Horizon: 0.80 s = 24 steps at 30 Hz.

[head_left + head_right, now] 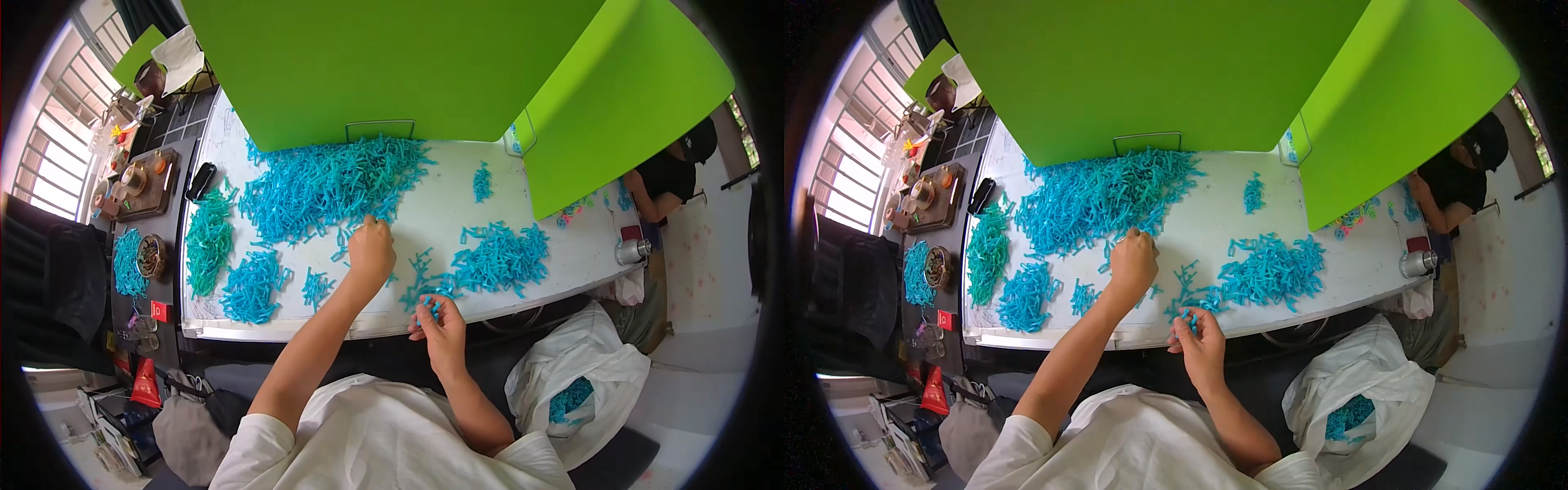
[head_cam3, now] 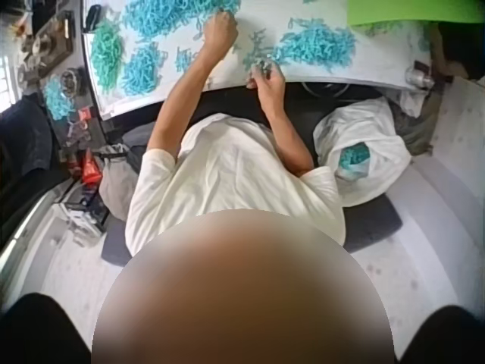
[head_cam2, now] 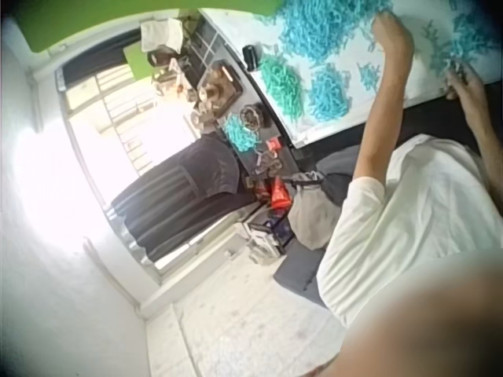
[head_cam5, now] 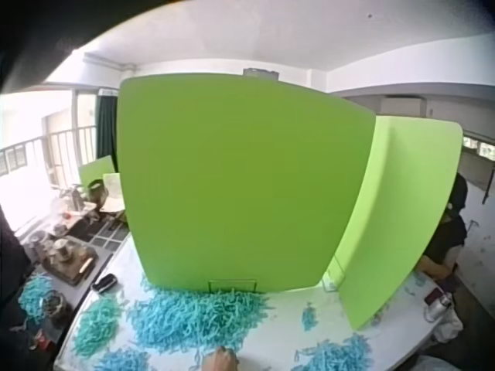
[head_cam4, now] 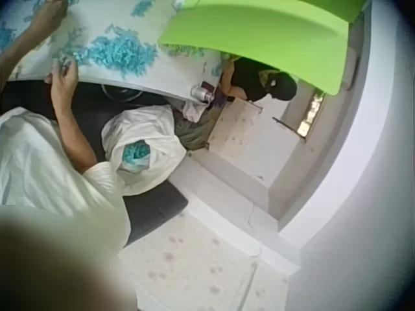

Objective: Manually sort and untangle blue shredded paper strips on a workbench.

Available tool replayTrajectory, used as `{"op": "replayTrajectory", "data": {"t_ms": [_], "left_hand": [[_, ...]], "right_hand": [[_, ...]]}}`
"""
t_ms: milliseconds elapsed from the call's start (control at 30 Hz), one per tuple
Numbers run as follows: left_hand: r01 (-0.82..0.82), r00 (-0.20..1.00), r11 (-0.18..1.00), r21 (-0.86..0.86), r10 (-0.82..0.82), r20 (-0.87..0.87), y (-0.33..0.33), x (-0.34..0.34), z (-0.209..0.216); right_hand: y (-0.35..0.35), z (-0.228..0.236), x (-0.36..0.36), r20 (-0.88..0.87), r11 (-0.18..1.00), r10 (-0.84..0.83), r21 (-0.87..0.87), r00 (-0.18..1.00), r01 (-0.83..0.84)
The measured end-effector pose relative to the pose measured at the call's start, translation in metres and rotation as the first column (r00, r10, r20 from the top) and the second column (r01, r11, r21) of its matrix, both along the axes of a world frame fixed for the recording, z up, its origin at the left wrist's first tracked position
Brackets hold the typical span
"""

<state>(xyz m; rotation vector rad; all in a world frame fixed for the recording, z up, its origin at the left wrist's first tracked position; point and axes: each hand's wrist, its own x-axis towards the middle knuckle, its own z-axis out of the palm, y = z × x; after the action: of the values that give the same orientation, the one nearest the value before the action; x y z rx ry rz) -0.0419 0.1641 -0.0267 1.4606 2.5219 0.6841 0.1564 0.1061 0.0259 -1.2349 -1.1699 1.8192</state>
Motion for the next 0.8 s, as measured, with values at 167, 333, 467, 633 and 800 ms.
{"op": "replayTrajectory", "data": {"t_ms": [167,333,467,633,800], "left_hand": [[0.059,0.958,0.990,0.130,-0.093,0.272,-0.010,-0.002,0.025],[-0.208,0.366,0.942,0.261,-0.173,0.915,-0.065,0.009,0.046],[-0.368,0.079,0.912,0.183,-0.166,0.983,-0.107,0.027,0.046],[-0.441,0.098,0.869,0.225,-0.203,0.974,-0.120,0.038,0.043],[-0.474,0.083,0.848,0.237,-0.224,0.971,-0.122,0.042,0.040]], "right_hand": [[0.002,-0.014,0.005,0.019,1.000,0.025,-0.016,1.000,-0.025],[0.003,-0.006,-0.005,-0.072,0.994,0.004,-0.106,0.997,-0.012],[-0.003,0.001,-0.014,-0.119,0.994,-0.015,-0.109,0.993,0.002],[-0.007,0.003,-0.021,-0.121,0.996,-0.034,-0.088,0.992,0.024],[-0.008,0.005,-0.024,-0.105,0.997,-0.024,-0.081,0.994,0.016]]}}
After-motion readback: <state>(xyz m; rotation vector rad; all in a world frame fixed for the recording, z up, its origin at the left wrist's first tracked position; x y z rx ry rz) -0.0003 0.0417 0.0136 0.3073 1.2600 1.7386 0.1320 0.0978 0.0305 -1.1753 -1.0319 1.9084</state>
